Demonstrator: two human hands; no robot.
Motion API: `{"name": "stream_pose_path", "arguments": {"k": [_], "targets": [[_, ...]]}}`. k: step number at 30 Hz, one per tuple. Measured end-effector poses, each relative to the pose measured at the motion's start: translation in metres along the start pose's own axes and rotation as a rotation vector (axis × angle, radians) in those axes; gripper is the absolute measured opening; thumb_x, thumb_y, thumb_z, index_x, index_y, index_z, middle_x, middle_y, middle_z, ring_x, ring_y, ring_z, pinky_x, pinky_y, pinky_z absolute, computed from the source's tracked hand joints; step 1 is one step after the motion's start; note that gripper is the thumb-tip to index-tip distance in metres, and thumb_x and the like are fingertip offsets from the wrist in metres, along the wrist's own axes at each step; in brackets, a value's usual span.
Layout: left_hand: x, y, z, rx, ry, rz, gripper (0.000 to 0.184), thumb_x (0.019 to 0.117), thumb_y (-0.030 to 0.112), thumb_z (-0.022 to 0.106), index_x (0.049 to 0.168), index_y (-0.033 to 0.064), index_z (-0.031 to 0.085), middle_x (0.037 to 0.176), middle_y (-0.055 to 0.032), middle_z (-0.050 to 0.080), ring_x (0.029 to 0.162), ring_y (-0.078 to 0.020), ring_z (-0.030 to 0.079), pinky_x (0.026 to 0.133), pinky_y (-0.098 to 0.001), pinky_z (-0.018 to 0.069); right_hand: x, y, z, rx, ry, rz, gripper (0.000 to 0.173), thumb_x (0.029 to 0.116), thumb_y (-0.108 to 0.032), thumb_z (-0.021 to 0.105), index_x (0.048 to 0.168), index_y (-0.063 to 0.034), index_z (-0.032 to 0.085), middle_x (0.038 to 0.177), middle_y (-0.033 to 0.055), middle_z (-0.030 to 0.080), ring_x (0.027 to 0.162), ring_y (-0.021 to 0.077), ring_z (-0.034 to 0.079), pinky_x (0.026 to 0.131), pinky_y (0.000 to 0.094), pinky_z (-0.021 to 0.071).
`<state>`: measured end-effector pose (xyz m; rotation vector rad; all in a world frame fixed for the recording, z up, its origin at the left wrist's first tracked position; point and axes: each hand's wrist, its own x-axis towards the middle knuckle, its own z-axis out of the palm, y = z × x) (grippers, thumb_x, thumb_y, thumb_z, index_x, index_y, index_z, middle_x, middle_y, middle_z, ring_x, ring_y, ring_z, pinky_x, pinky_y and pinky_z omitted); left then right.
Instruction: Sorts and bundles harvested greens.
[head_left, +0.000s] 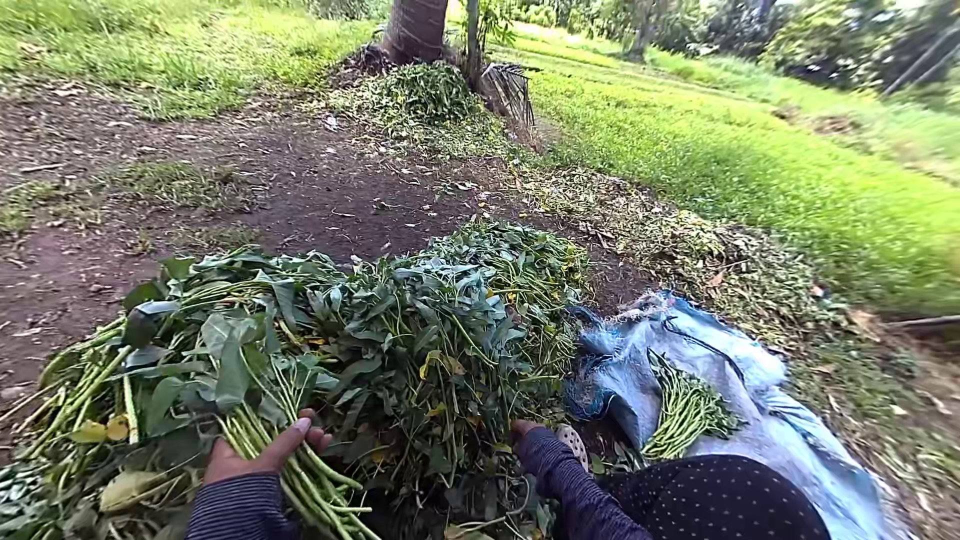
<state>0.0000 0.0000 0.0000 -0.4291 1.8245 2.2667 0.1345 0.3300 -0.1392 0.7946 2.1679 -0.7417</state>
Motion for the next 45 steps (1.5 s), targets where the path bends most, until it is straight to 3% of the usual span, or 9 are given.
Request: {"name": "stream_pose_path", "arguments": {"k": [4,8,14,23,27,34,37,41,45], "targets": [[-0.009,0.0,0.016,0.005,-0.012,-0.058,0.067,0.0959,-0.008,0.061,0.15,0.0044,0.023,0.1,-0.0147,0.07,0.063,-0.0239,0.072,0.056,-0.0389,0.0639,-0.009,-0.008,-0.047,0.257,0.356,-0.009,0.044,0.0961,-0.019,0.065,0.136,-0.0015,0.06,0.136,0.0197,0.063,0.13,0.0319,0.059,0.112,0.0491,0.0442],[-0.012,-0.01,0.029,0.021,-0.039,-0.104,0.069,0.0942,-0.01,0.063,0.149,0.0027,0.024,0.097,-0.0163,0.07,0.06,-0.0242,0.071,0.053,-0.0376,0.0625,0.017,-0.023,-0.031,0.152,0.218,0.105,0.067,0.0948,-0.04,0.071,0.147,-0.0032,0.052,0.149,0.0232,0.052,0.141,0.0364,0.048,0.118,0.0536,0.0373],[-0.006,-0.017,0.026,0.033,-0.059,-0.117,0.07,0.0944,-0.01,0.062,0.149,0.003,0.021,0.097,-0.0162,0.07,0.061,-0.0236,0.071,0.054,-0.0376,0.0624,0.023,0.018,-0.027,0.401,0.33,-0.061,0.041,0.1058,-0.024,0.054,0.136,0.0031,0.061,0.137,0.0244,0.062,0.135,0.0356,0.055,0.117,0.0496,0.0386],[-0.021,-0.018,0.035,0.035,-0.085,-0.102,0.072,0.0933,-0.01,0.063,0.15,0.0034,0.021,0.1,-0.0161,0.069,0.063,-0.0241,0.072,0.056,-0.0389,0.0633,-0.082,-0.013,-0.068,0.69,0.853,-0.495,0.032,0.103,-0.018,0.056,0.122,0.0068,0.063,0.112,0.0205,0.068,0.097,0.0249,0.07,0.088,0.042,0.0599],[-0.027,-0.023,0.041,-0.033,-0.024,-0.135,0.069,0.0939,-0.011,0.062,0.149,0.0022,0.023,0.097,-0.0158,0.069,0.06,-0.0227,0.07,0.053,-0.037,0.0613,-0.077,-0.033,-0.071,0.245,0.611,-0.423,0.035,0.1027,-0.022,0.057,0.123,0.0055,0.066,0.112,0.0233,0.073,0.11,0.038,0.069,0.103,0.0559,0.0492],[-0.038,-0.055,0.064,-0.091,-0.065,-0.345,0.063,0.0937,-0.006,0.068,0.144,-0.0008,0.031,0.095,-0.0187,0.07,0.065,-0.0263,0.072,0.055,-0.0397,0.0618,-0.104,-0.093,-0.025,0.302,0.289,-0.412,0.037,0.1072,-0.021,0.052,0.131,0.0072,0.059,0.118,0.0252,0.069,0.111,0.0355,0.068,0.103,0.0501,0.0512],[-0.036,-0.065,0.069,0.114,-0.123,-0.351,0.074,0.089,0.004,0.079,0.145,-0.0024,0.031,0.091,-0.021,0.07,0.068,-0.0274,0.073,0.061,-0.0403,0.0633,-0.118,-0.112,-0.001,0.188,0.277,-0.475,0.036,0.1072,-0.016,0.051,0.13,0.0094,0.06,0.125,0.0266,0.066,0.119,0.0369,0.065,0.107,0.0491,0.0489],[-0.035,-0.071,0.067,0.352,-0.172,-0.261,0.083,0.0842,0.01,0.085,0.148,-0.0037,0.033,0.107,-0.0213,0.068,0.087,-0.0238,0.071,0.082,-0.0397,0.0593,-0.118,-0.117,0.025,0.126,0.329,-0.499,0.037,0.1044,-0.021,0.057,0.126,0.0086,0.062,0.127,0.0276,0.064,0.117,0.0388,0.066,0.103,0.0509,0.0516],[-0.034,-0.072,0.065,0.328,-0.147,-0.263,0.08,0.0856,0.007,0.083,0.146,-0.0013,0.032,0.096,-0.021,0.068,0.069,-0.025,0.072,0.061,-0.039,0.0622,-0.112,-0.111,0.027,0.125,0.259,-0.467,0.04,0.1024,-0.02,0.059,0.134,0.0044,0.059,0.131,0.0251,0.064,0.122,0.0366,0.064,0.106,0.0511,0.0497]]}}
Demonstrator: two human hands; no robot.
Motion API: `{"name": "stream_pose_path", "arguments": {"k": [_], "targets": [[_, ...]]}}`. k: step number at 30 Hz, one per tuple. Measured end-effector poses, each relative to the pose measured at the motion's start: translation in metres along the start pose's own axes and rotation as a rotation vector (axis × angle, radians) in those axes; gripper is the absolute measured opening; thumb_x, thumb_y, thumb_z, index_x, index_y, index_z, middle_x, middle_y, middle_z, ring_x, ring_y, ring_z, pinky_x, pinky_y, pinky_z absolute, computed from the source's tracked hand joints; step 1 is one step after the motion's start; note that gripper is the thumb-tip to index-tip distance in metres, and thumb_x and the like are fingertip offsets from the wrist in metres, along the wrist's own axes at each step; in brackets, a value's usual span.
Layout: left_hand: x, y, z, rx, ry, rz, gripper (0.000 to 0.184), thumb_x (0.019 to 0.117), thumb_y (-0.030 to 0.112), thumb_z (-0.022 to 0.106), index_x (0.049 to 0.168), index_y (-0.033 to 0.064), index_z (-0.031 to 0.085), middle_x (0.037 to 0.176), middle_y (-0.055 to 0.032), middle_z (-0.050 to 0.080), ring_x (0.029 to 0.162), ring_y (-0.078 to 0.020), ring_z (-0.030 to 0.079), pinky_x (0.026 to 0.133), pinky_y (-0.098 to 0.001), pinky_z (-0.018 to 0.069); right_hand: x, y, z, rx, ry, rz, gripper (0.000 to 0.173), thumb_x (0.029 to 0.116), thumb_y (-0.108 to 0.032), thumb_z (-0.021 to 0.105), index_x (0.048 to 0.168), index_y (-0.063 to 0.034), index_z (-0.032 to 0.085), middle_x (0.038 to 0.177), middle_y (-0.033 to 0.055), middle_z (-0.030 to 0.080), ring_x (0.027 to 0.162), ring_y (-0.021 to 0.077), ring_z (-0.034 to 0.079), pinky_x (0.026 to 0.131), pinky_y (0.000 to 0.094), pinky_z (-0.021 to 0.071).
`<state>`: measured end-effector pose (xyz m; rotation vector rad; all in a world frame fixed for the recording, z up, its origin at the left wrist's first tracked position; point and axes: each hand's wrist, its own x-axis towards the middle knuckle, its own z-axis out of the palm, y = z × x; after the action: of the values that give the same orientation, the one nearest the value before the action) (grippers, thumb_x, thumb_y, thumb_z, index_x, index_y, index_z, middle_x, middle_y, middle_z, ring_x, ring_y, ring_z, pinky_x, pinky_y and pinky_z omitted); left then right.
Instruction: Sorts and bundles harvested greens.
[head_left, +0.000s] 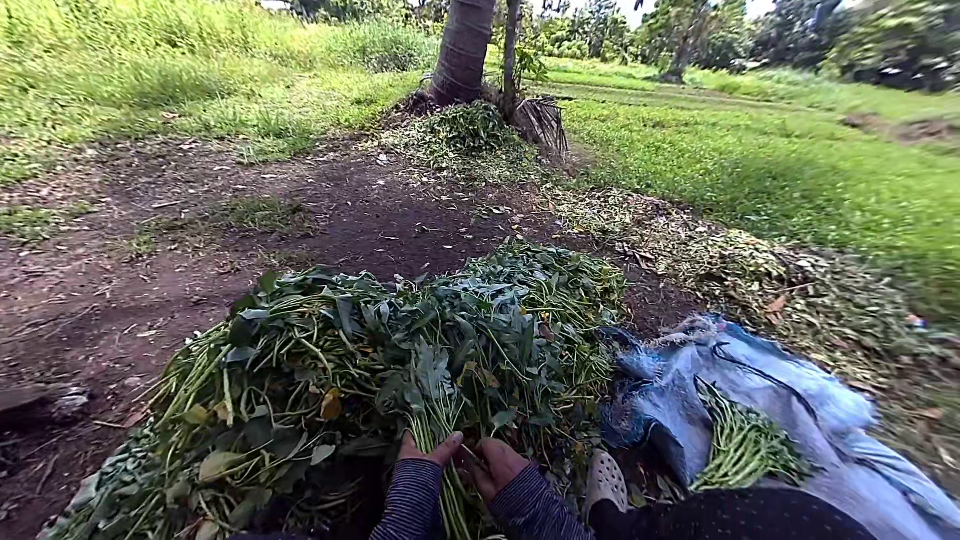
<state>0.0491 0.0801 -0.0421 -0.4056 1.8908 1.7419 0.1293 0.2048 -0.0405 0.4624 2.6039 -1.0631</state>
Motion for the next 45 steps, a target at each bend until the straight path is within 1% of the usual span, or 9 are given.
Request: {"name": "stream_pose_path", "arguments": {"k": [5,7,14,17,24,29,37,41,45], "targets": [[0.004,0.0,0.0,-0.142,0.049,-0.004,0.079,0.0888,0.001,0.078,0.15,0.0006,0.028,0.1,-0.0219,0.067,0.072,-0.0256,0.072,0.059,-0.0389,0.0622,-0.008,0.012,0.013,0.132,0.205,-0.145,0.061,0.0961,-0.012,0.064,0.153,-0.002,0.045,0.122,0.0248,0.068,0.1,0.0363,0.072,0.093,0.0521,0.0569],[0.004,0.006,0.002,-0.274,0.101,-0.014,0.079,0.0903,-0.002,0.075,0.152,0.0036,0.025,0.1,-0.025,0.067,0.07,-0.0303,0.074,0.054,-0.041,0.0631,-0.013,0.008,0.008,0.14,0.129,-0.121,0.06,0.0981,-0.009,0.06,0.154,-0.0011,0.042,0.125,0.0251,0.067,0.107,0.0371,0.07,0.099,0.0516,0.0542],[0.021,0.024,-0.026,-0.492,0.15,0.097,0.064,0.1016,0.008,0.063,0.154,0.0092,0.025,0.097,-0.0213,0.07,0.071,-0.0317,0.074,0.058,-0.0478,0.0641,-0.013,0.045,0.027,0.051,-0.123,-0.093,0.027,0.0998,-0.008,0.059,0.119,0.0078,0.069,0.115,0.0276,0.07,0.115,0.0412,0.066,0.106,0.0567,0.0472],[0.016,0.038,-0.04,-0.528,0.129,0.172,0.056,0.1036,0.01,0.06,0.15,0.0076,0.029,0.09,-0.0155,0.067,0.067,-0.0279,0.073,0.057,-0.0471,0.0643,0.025,0.115,0.036,-0.149,-0.418,0.201,0.044,0.1043,-0.035,0.057,0.129,0.0001,0.068,0.132,0.0265,0.065,0.132,0.0416,0.057,0.115,0.0609,0.0376],[0.025,0.029,-0.038,-0.443,0.067,0.236,0.058,0.0975,0.0,0.065,0.145,0.0035,0.032,0.081,-0.0144,0.069,0.063,-0.0261,0.073,0.054,-0.0401,0.0638,0.092,0.171,-0.016,0.111,0.059,0.665,0.054,0.0983,-0.027,0.067,0.146,-0.0062,0.054,0.152,0.022,0.05,0.145,0.0359,0.043,0.12,0.052,0.0345],[0.026,0.026,-0.042,-0.376,0.017,0.251,0.062,0.0951,-0.002,0.067,0.145,0.0004,0.029,0.092,-0.0166,0.071,0.066,-0.0255,0.073,0.057,-0.0393,0.0639,0.079,0.172,-0.021,0.312,0.248,0.479,0.044,0.1005,-0.027,0.063,0.134,0.001,0.062,0.134,0.0234,0.064,0.131,0.0347,0.058,0.114,0.0498,0.0425],[0.01,0.032,-0.03,-0.394,0.006,0.179,0.068,0.0935,-0.008,0.065,0.148,0.0028,0.027,0.101,-0.0175,0.073,0.069,-0.027,0.074,0.055,-0.039,0.0628,-0.008,0.072,-0.056,1.0,0.394,-0.009,0.029,0.1029,-0.006,0.049,0.13,0.0029,0.046,0.111,0.0165,0.071,0.076,0.0277,0.075,0.07,0.0429,0.0652],[-0.004,0.036,-0.026,-0.35,0.042,0.145,0.071,0.0915,-0.009,0.069,0.148,0.001,0.028,0.099,-0.0185,0.073,0.068,-0.0276,0.074,0.054,-0.0386,0.0621,-0.015,0.05,-0.026,1.017,0.328,-0.16,0.028,0.0995,-0.007,0.05,0.124,0.0037,0.045,0.084,0.0071,0.069,0.07,0.0191,0.072,0.068,0.0389,0.0637],[-0.006,0.025,-0.024,-0.291,-0.005,0.046,0.069,0.0917,-0.005,0.071,0.146,-0.0002,0.029,0.092,-0.0204,0.071,0.068,-0.0294,0.074,0.056,-0.0401,0.0629,-0.019,0.032,0.01,0.955,0.297,-0.311,0.024,0.0974,-0.003,0.054,0.119,0.0049,0.048,0.084,0.006,0.069,0.073,0.0176,0.072,0.073,0.0397,0.0637]]}}
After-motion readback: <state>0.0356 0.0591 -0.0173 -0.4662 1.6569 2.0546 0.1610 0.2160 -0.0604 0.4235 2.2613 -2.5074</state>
